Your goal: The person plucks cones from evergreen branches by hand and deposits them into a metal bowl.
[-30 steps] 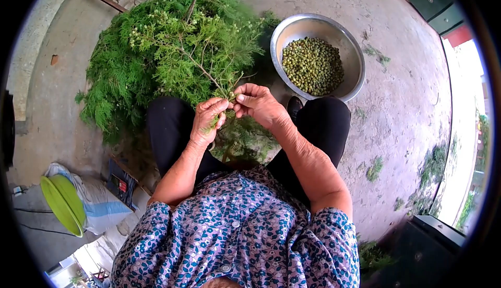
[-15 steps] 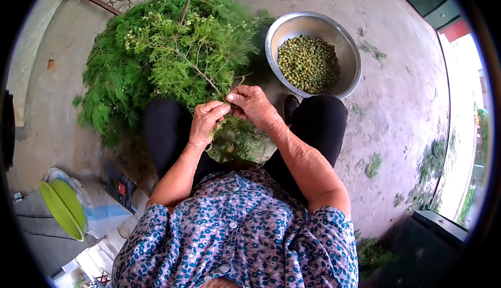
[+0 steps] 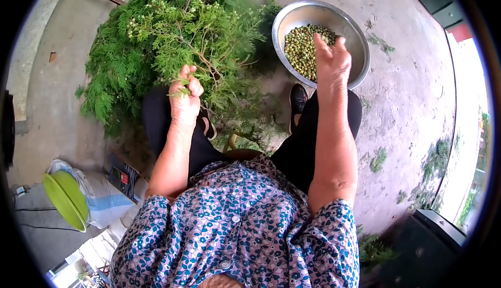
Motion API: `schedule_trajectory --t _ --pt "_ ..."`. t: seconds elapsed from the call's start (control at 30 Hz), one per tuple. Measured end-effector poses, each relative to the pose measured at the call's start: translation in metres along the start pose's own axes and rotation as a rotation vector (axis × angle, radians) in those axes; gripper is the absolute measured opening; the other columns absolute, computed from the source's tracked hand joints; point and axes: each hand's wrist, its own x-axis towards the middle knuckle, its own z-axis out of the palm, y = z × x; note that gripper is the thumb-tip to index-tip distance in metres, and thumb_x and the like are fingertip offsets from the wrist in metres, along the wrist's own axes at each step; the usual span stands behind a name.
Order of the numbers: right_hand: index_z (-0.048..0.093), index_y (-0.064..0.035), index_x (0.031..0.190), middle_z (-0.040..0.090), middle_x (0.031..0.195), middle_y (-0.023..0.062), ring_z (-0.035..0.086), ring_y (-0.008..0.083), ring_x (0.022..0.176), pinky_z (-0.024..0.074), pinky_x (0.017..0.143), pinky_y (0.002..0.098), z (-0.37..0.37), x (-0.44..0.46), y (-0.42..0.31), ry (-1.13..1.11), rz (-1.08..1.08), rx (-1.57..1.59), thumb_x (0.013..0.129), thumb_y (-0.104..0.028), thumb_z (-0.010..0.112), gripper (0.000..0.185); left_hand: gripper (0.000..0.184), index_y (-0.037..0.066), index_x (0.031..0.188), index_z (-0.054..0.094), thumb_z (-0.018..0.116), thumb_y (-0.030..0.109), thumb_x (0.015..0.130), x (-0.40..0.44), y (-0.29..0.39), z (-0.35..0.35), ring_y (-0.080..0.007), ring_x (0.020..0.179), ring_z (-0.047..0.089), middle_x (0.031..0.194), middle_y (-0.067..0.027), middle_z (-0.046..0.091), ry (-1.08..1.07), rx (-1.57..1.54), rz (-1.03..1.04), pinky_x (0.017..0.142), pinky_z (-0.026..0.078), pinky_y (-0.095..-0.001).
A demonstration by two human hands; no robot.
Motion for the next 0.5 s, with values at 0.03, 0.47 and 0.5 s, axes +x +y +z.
schedule_trajectory --t 0.03,0.47,0.5 --pt "0.013 0.0187 0.122 0.036 0.115 0.0255 0.048 0.0395 0.102 0.0446 0.091 0.0432 0.002 -0.004 -0.01 0.098 -0.019 0.117 0.088 -0.021 0.05 0.064 0.014 0.005 0.088 0.057 0.059 0.017 0.081 0.005 0.001 -0.005 -0.0055 0.043 0.042 0.057 0.0015 0.052 0.003 -0.048 0.007 0.04 0.03 -0.0203" --pt "0.057 0.0025 0.089 0.06 0.074 0.0111 0.058 0.0195 0.066 0.0473 0.061 0.0277 0.007 -0.061 0.001 -0.553 0.088 -0.412 0.088 -0.013 0.049 0.018 0.02 0.01 0.085 0.053 0.051 0.03 0.087 0.035 0.06 0.005 -0.0087 0.041 0.034 0.049 0.0045 0.04 0.048 -0.165 0.132 0.043 0.029 -0.0233" --pt "0.06 0.0008 0.086 0.06 0.069 0.0092 0.057 0.0169 0.059 0.0453 0.057 0.026 0.011 -0.071 0.001 -0.564 0.114 -0.586 0.087 -0.014 0.051 0.018 0.02 0.011 0.084 0.053 0.05 0.031 0.087 0.036 0.063 0.005 -0.009 0.041 0.034 0.049 0.0048 0.04 0.05 -0.183 0.13 0.043 0.03 -0.0235"
